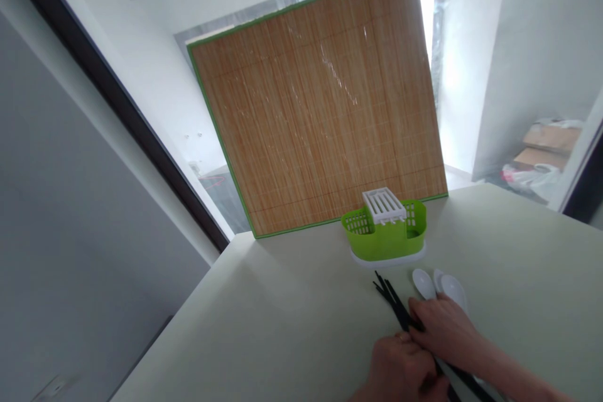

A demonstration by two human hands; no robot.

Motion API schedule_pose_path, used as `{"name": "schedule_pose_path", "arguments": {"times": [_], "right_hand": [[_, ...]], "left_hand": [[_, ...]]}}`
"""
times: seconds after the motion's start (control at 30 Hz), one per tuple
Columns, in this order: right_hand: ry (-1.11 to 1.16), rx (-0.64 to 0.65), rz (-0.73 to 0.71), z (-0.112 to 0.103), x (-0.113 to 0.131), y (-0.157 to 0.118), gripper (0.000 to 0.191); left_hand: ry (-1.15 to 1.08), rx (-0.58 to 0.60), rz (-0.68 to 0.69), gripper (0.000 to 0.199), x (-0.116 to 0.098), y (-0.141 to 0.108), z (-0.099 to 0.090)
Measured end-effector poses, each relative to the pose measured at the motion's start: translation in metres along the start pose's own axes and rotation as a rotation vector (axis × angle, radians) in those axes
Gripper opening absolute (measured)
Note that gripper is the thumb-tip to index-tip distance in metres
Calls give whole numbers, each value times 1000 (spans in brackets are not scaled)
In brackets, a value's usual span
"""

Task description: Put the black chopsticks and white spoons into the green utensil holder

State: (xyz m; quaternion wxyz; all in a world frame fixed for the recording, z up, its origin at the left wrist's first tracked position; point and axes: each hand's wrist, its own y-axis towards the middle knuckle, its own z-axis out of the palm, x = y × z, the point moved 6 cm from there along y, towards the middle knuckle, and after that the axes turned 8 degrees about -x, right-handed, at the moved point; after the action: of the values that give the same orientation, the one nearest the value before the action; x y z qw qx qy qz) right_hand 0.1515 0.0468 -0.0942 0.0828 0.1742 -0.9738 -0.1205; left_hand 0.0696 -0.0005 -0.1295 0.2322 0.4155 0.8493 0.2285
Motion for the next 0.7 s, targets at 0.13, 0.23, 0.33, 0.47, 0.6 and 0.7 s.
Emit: {"name": "schedule_pose_path", "arguments": {"times": [0.13, 0.23, 0.33, 0.47, 0.6, 0.7], "right_hand": [[12, 12, 6, 4, -1, -1, 10], [49, 7, 26, 2, -1, -1, 10], [140, 11, 90, -5, -5, 1, 10], [358, -30, 79, -23, -8, 7, 11], [662, -132, -7, -46, -4, 6, 12], [692, -245, -86, -60, 3, -2, 14]], "left_hand": [[-6, 3, 14, 24, -1, 3, -3], [-8, 10, 6, 24, -1, 3, -4], [-14, 21, -40, 23, 3, 1, -4], [-157, -28, -233, 16, 12, 2, -18], [-515, -137, -577, 29, 24, 5, -37], [-723, -181, -627, 48, 23, 9, -44]]}}
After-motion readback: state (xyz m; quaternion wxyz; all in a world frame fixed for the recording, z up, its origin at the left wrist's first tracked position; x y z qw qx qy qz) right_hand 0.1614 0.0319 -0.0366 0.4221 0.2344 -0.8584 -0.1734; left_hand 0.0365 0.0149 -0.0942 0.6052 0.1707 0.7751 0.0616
